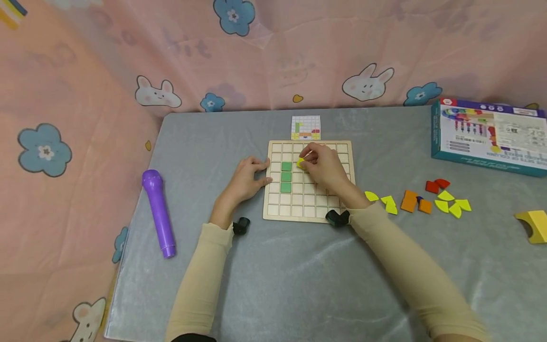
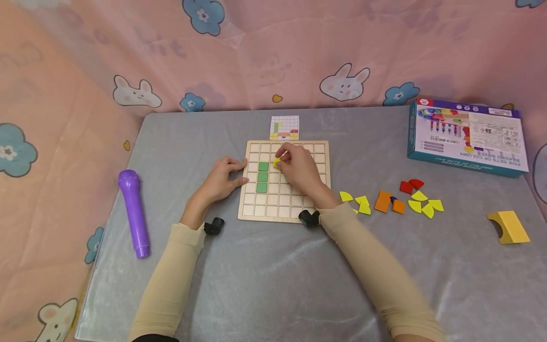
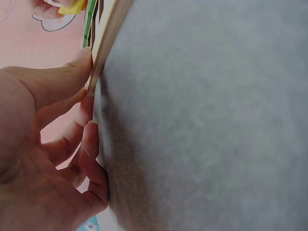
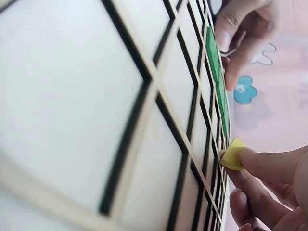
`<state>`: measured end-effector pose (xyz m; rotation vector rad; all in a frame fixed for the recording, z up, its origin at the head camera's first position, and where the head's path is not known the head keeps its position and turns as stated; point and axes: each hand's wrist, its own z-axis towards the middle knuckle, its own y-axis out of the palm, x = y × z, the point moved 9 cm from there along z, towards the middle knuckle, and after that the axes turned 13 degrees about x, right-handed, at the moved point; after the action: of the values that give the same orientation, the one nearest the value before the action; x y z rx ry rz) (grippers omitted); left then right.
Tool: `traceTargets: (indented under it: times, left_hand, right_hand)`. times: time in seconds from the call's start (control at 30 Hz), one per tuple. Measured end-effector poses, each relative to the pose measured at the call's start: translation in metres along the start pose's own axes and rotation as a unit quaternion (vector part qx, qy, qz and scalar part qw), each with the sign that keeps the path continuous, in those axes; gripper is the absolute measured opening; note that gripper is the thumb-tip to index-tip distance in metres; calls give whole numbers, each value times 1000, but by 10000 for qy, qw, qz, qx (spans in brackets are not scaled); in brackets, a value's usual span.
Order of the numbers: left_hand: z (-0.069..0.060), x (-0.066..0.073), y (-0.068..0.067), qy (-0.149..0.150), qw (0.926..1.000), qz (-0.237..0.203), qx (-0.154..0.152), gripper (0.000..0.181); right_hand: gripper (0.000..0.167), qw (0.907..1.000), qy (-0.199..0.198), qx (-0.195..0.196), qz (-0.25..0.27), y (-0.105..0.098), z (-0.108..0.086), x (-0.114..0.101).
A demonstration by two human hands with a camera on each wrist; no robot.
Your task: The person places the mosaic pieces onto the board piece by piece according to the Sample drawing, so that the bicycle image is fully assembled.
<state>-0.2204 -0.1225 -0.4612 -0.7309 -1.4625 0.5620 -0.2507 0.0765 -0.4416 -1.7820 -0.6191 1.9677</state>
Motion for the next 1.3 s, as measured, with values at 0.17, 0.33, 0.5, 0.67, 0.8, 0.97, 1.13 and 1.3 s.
traceTargets:
  times: [0.17, 0.33, 0.5, 0.67, 0.8, 0.97, 1.13, 1.3]
  left_hand:
    - [0, 0, 0, 27, 10000, -38, 1, 59]
    - [1, -1, 1, -11, 10000, -41, 6, 59]
    - [1, -1, 2, 10, 10000, -20, -4, 59]
    - [0, 0, 1, 33, 10000, -3, 9, 59]
    - [0, 0, 0, 42, 10000, -14, 31, 59]
    - [0, 0, 1, 29, 10000, -28, 19, 59]
    - [0, 1, 0, 29, 10000, -34, 28, 58]
    - [0, 0, 0, 40, 10000, -21, 34, 59]
  right_hand:
    - [9, 9999, -82, -95, -30, 10, 0, -3]
    - [7, 9996, -107, -142, -235, 11, 0, -4]
    - [6, 9991, 28, -105, -420, 11, 2, -2]
    - [7, 9982, 41, -28, -597, 11, 3, -3]
    - [10, 9980, 10, 0, -629, 9, 1, -3]
    - [13, 9985, -17, 79, -534, -4, -6, 2]
    - [12, 9989, 59, 50, -468, -25, -15, 15]
    - [12, 9979, 325, -164, -527, -52, -29, 36]
